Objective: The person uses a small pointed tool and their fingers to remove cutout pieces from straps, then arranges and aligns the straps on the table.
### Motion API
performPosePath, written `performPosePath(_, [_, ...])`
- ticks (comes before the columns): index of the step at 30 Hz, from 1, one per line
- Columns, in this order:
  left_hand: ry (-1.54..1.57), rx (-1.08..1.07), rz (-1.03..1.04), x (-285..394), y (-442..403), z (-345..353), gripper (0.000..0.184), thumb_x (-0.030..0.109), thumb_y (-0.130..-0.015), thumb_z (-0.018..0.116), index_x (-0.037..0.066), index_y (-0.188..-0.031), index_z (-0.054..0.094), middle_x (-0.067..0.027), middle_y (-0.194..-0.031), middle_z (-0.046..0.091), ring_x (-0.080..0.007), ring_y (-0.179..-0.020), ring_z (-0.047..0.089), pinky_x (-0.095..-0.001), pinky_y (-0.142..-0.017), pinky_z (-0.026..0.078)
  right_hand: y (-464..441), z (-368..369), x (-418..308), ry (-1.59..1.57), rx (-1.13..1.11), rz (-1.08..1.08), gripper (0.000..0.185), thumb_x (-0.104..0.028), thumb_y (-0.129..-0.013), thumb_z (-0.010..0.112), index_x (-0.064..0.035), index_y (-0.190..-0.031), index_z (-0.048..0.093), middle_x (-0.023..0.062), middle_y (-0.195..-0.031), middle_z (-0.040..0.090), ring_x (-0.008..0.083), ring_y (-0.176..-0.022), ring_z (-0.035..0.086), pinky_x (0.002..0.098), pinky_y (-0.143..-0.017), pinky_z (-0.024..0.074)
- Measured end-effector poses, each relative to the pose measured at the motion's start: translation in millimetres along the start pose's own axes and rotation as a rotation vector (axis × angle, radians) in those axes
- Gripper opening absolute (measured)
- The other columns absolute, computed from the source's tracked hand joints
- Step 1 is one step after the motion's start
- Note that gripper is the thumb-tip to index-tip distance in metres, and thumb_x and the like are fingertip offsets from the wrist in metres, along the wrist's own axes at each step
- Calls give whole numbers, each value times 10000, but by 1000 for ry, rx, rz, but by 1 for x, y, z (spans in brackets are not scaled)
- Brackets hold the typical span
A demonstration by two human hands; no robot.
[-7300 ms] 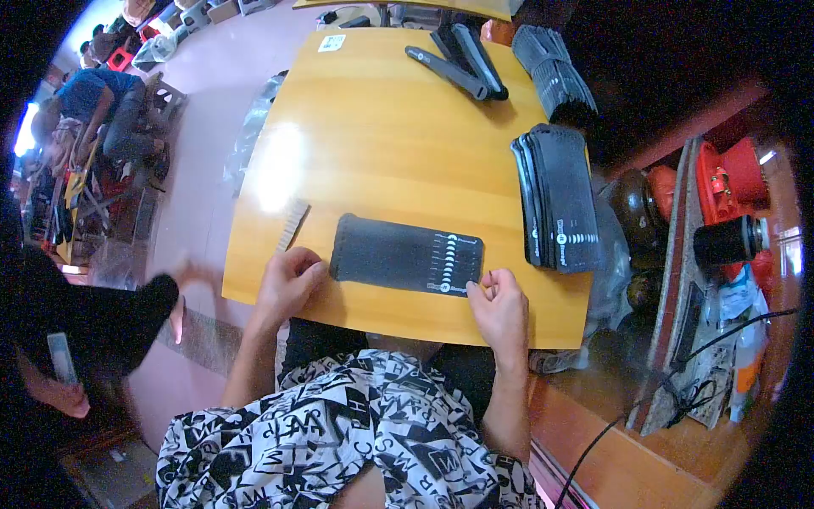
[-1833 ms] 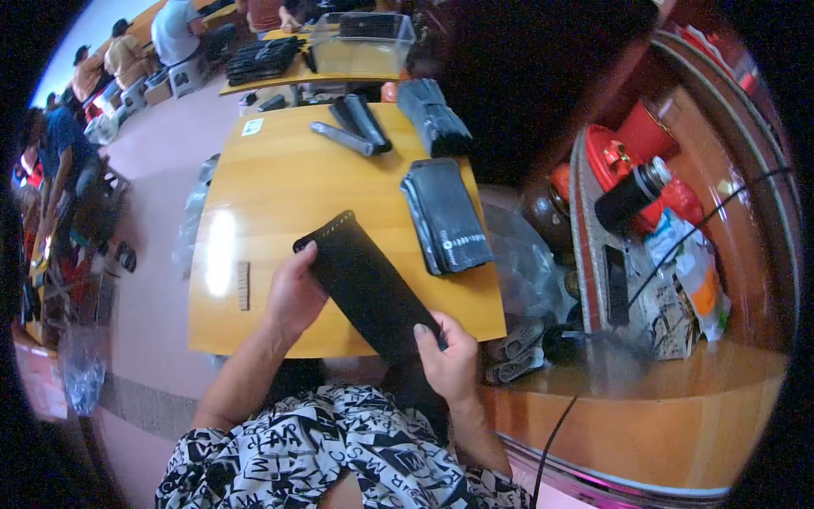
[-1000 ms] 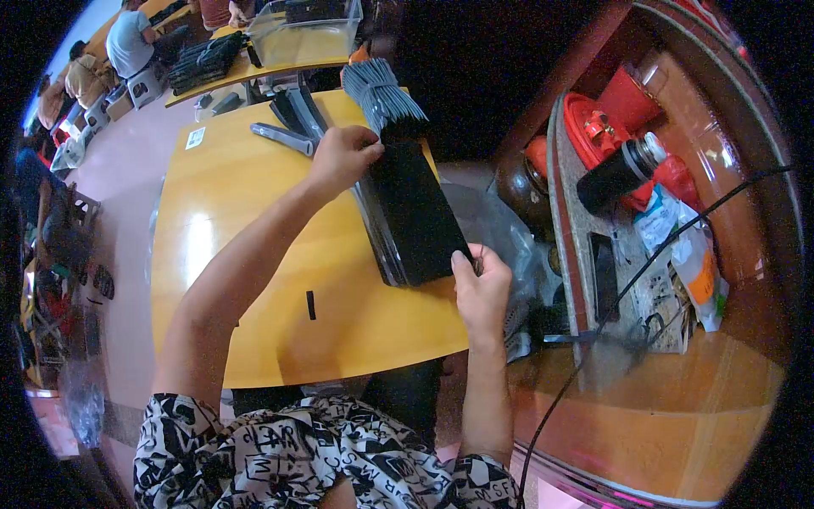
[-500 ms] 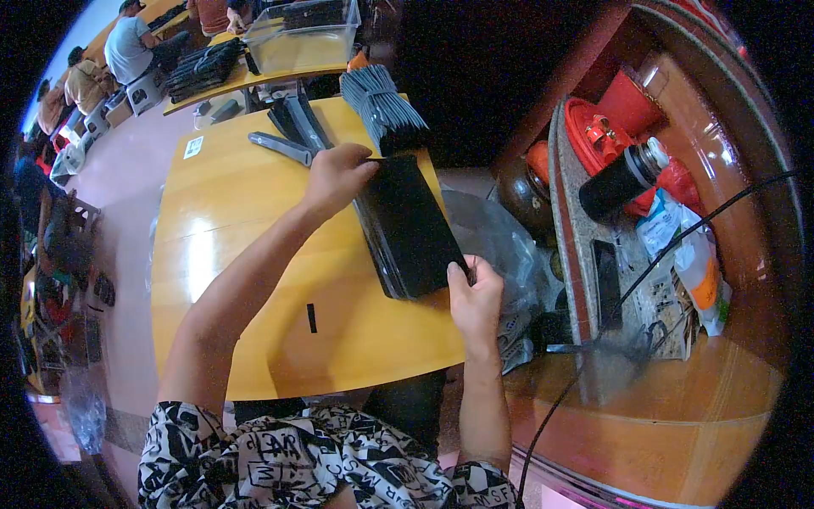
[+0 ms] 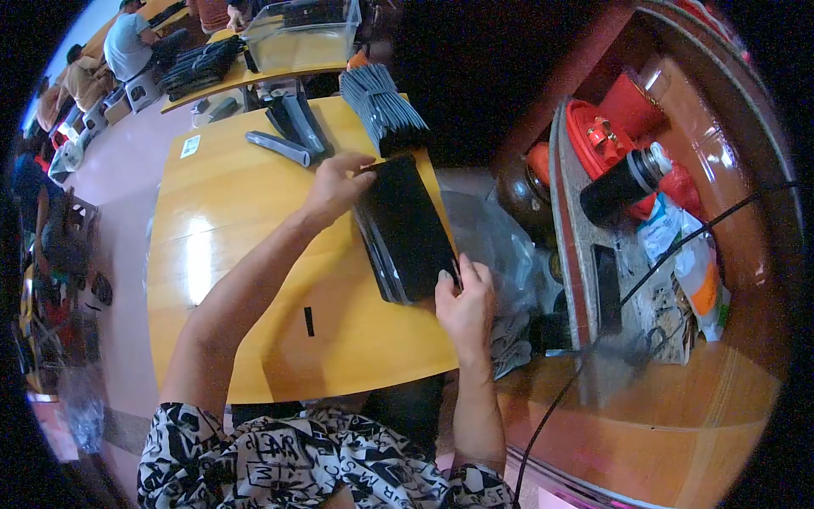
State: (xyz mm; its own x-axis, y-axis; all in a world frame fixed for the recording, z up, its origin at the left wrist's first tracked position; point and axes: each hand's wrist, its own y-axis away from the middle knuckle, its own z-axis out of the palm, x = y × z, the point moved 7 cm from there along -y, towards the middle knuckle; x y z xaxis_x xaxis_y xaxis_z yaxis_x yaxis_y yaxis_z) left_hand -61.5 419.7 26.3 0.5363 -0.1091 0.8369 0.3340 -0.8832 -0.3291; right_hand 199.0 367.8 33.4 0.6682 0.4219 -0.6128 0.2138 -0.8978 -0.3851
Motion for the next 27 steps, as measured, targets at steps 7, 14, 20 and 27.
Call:
performPosePath(7, [177,24,-90,-4,6,6,345,223,-806,575,-34,-1035,600,-196,-988,627,-283,-893,613,-330,-802,464,-3,1,-16,-71,-61,-169,516,-180,-763,630,76,-1182,470,229,-1055,533,365,-946,531,390,-827,433])
performPosePath(14, [-5,93,-47,-2,7,12,402,270,-821,575,-37,-1079,567,-202,-1013,600,-294,-965,581,-356,-848,442,0,4,-35,167,-129,-109,666,-306,-733,676,99,-1201,431,241,-1089,511,388,-1009,489,418,-877,398])
performPosePath(20, [8,341,151,16,27,-18,360,220,-779,608,-29,-1034,558,-202,-971,559,-349,-935,517,-380,-824,419,3,-23,-32,-31,39,-125,593,-213,-761,654,89,-1213,418,226,-1127,486,333,-1028,493,388,-836,428])
performPosePath(27, [125,125,763,159,125,-109,258,-11,-696,628,-24,-944,558,-140,-915,569,-279,-846,559,-347,-707,444,78,-34,-29,-570,-230,363,209,-82,-853,547,47,-1015,574,92,-786,624,127,-676,586,256,-619,483])
